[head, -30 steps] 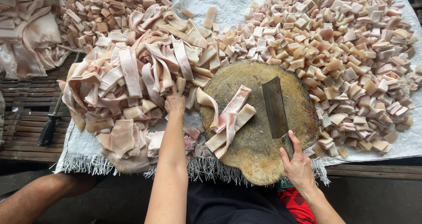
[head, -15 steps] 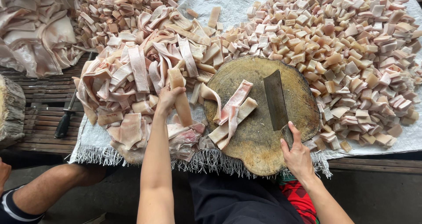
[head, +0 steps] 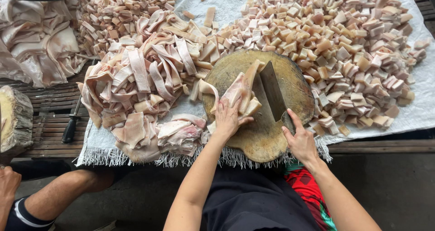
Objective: The person chops processed pork skin into small cubes on a wooden cutting board using a cleaver.
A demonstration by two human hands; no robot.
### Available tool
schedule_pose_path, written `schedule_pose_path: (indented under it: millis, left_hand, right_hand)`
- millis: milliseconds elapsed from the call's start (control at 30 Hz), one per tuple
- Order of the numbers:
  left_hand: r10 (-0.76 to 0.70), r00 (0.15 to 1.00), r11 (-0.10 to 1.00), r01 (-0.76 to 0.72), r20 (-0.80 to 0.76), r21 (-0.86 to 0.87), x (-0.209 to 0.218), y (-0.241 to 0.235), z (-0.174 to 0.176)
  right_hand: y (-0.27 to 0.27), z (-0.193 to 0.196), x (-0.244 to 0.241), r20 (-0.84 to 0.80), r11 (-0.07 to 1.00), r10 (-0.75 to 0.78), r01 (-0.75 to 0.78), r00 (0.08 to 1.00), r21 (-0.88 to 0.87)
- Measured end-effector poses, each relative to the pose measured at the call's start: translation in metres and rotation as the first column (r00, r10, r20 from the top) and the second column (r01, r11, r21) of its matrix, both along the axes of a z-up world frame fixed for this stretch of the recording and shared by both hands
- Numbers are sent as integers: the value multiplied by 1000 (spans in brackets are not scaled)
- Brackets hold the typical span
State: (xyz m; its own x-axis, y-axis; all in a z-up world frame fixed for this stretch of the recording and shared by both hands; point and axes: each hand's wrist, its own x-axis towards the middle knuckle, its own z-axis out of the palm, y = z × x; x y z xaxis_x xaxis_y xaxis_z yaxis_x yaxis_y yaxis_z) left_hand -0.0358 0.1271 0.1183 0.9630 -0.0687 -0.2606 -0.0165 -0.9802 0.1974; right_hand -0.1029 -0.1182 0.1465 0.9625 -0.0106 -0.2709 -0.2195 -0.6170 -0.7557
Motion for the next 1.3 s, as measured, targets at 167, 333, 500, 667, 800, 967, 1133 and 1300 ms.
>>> schedule_pose_path:
  millis: [167, 333, 500, 667, 800, 967, 1133, 1300]
  left_hand:
    - [247, 969, 776, -189, 15, -602, 12, 30, -53]
    - [544, 700, 47, -575, -462, -817, 26, 70, -54]
    - [190, 781, -301, -530, -595, -793, 2, 57, 0]
    - [-129, 818, -221, -574, -560, -788, 7, 0, -9]
    - [-150, 967, 343, -145, -207, -928, 37, -78, -38]
    - [-307, 944, 948, 293, -117, -124, 45, -120, -45]
    - [-97, 990, 907, 130, 102, -400, 45, -89, -84]
    - [104, 968, 695, -235, -229, -679, 46, -80, -68]
  right_hand:
    - [-34, 6, -22, 200, 997, -23, 36, 980, -62]
    - [-54, -20, -37, 160, 994, -9, 27, 987, -110]
    - [-54, -30, -42, 85, 991, -63, 72, 994, -114]
    - [-55, -8, -42, -112, 981, -147, 160, 983, 110]
    - [-65, 5, -51, -196, 944, -227, 265, 954, 198]
    - [-82, 10, -63, -19, 978, -201, 199, 979, -63]
    - [-82, 3, -60, 168, 988, -114, 130, 979, -88]
    - [-73, -2, -61, 361, 997, -34, 59, 932, -59]
